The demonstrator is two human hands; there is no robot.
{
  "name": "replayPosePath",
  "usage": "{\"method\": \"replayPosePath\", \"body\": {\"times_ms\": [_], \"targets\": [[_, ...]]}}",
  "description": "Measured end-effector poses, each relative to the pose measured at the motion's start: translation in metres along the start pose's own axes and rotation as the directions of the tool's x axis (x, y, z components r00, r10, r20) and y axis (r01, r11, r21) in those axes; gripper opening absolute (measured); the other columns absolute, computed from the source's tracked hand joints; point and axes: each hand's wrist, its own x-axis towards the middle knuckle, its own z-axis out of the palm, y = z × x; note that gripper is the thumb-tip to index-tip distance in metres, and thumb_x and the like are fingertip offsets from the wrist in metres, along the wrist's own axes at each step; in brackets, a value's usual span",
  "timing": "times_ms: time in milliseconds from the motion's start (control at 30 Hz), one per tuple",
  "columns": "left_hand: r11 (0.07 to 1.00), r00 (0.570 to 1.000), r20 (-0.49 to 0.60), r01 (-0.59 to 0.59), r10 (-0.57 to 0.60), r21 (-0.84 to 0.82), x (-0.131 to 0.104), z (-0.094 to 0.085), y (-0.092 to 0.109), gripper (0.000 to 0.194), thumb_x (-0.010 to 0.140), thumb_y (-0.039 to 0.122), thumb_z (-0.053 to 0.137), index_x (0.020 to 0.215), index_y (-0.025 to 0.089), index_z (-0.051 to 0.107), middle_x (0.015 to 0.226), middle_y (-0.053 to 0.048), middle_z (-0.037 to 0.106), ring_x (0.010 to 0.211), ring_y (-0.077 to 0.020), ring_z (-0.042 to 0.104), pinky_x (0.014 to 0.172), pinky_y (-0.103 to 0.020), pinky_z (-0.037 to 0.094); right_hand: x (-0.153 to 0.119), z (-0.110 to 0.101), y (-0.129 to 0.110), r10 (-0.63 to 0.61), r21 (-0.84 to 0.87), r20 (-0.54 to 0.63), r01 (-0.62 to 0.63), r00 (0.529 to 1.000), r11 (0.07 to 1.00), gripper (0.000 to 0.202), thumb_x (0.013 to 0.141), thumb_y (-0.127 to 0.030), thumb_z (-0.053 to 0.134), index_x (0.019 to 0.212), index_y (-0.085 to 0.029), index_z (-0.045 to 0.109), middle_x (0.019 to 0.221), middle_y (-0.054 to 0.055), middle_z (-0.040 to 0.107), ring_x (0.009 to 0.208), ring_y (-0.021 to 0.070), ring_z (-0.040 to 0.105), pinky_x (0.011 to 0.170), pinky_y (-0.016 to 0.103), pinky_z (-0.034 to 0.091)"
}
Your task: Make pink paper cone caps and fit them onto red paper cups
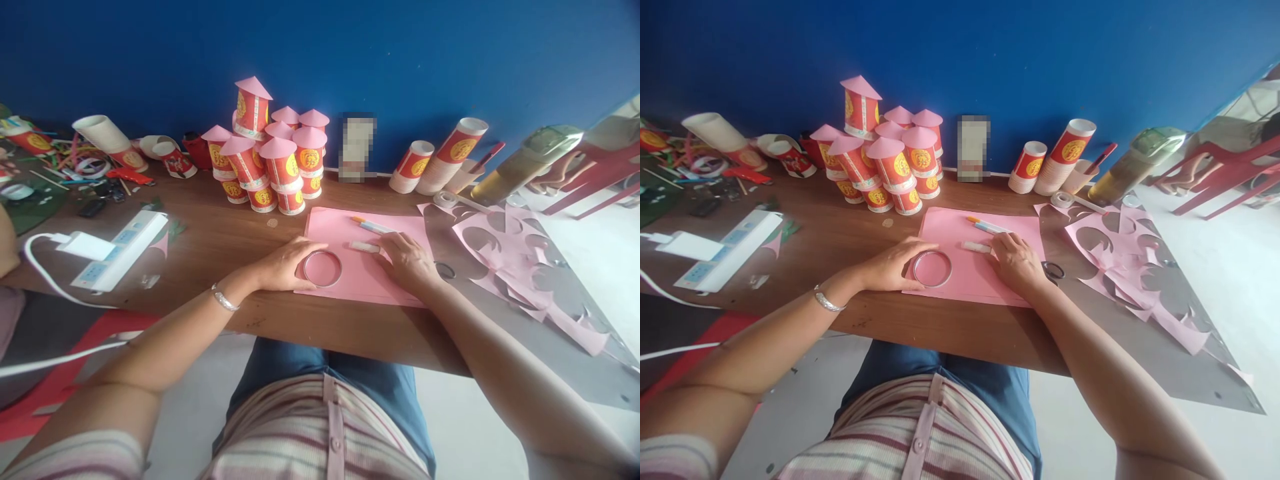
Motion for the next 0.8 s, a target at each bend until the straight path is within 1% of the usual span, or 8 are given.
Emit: {"method": "replayPosePath", "body": {"times_ms": [233,300,400,467,533,633,733,800], "targets": [[1.0,1.0,0.022,0.02,-0.02,-0.01,0.0,0.001,-0.004,0.088,0.078,0.041,0.087,0.154,0.026,0.045,0.146,-0.015,0.056,0.136,-0.0327,0.054,0.116,-0.05,0.046,0.001,-0.002,-0.001,0.02,0.013,0.031,-0.02,0.999,1.0,0.03,0.104,-0.035,0.049,0.121,-0.019,0.068,0.118,0.015,0.068,0.111,0.0304,0.06,0.093,0.042,0.05],[1.0,1.0,0.023,0.019,-0.019,-0.024,-0.001,0.001,-0.006,0.094,0.075,0.043,0.088,0.156,0.027,0.042,0.148,-0.015,0.055,0.137,-0.0332,0.053,0.116,-0.05,0.046,0.001,-0.003,-0.001,0.027,0.024,0.041,-0.028,0.999,0.999,0.03,0.104,-0.035,0.049,0.123,-0.019,0.067,0.118,0.015,0.067,0.111,0.0308,0.06,0.094,0.043,0.05],[0.999,1.0,-0.001,0.016,-0.016,-0.042,-0.001,-0.002,-0.007,0.099,0.074,0.049,0.088,0.157,0.027,0.04,0.152,-0.016,0.052,0.14,-0.0344,0.051,0.117,-0.05,0.046,0.002,-0.004,-0.001,0.045,0.061,0.029,-0.047,0.999,0.997,0.027,0.104,-0.034,0.049,0.118,-0.02,0.068,0.116,0.014,0.069,0.11,0.03,0.062,0.094,0.042,0.051],[0.999,0.999,-0.048,0.021,-0.023,-0.049,0.001,-0.006,-0.005,0.086,0.083,0.051,0.081,0.155,0.025,0.043,0.152,-0.015,0.054,0.14,-0.0325,0.052,0.117,-0.05,0.045,0.003,-0.005,-0.001,0.075,0.1,-0.011,-0.073,0.997,0.992,0.026,0.105,-0.034,0.048,0.112,-0.02,0.068,0.11,0.013,0.072,0.105,0.0285,0.064,0.091,0.04,0.051],[0.998,0.99,-0.134,0.024,-0.031,-0.052,0.005,-0.013,-0.002,0.067,0.092,0.049,0.071,0.148,0.022,0.049,0.146,-0.014,0.059,0.135,-0.0288,0.057,0.115,-0.047,0.047,0.003,-0.005,-0.001,0.124,0.136,-0.044,-0.117,0.991,0.984,0.028,0.105,-0.036,0.045,0.11,-0.02,0.068,0.101,0.011,0.074,0.097,0.0269,0.067,0.084,0.036,0.052],[0.999,0.97,-0.242,0.015,-0.022,-0.032,0.017,-0.026,0.005,0.046,0.094,0.044,0.07,0.132,0.019,0.061,0.131,-0.011,0.069,0.12,-0.0238,0.066,0.107,-0.041,0.053,0.002,-0.006,-0.004,0.201,0.171,-0.028,-0.193,0.979,0.966,0.031,0.105,-0.037,0.044,0.117,-0.02,0.066,0.089,0.009,0.075,0.083,0.0249,0.069,0.073,0.033,0.05],[1.0,0.973,-0.229,-0.014,0.01,-0.015,0.035,-0.037,0.011,0.033,0.094,0.04,0.07,0.118,0.019,0.068,0.113,-0.007,0.075,0.101,-0.0191,0.071,0.094,-0.035,0.058,0.002,-0.007,-0.008,0.207,0.203,-0.003,-0.202,0.978,0.958,0.03,0.105,-0.037,0.044,0.115,-0.022,0.067,0.088,0.007,0.076,0.08,0.0237,0.07,0.071,0.031,0.049],[0.999,0.978,-0.207,-0.035,0.026,-0.041,0.048,-0.037,0.011,0.028,0.094,0.036,0.068,0.115,0.018,0.069,0.109,-0.006,0.076,0.093,-0.0166,0.071,0.089,-0.033,0.058,0.002,-0.006,-0.01,0.187,0.218,-0.008,-0.181,0.982,0.959,0.029,0.104,-0.036,0.044,0.11,-0.022,0.069,0.089,0.007,0.076,0.079,0.0225,0.069,0.071,0.031,0.049]]}}
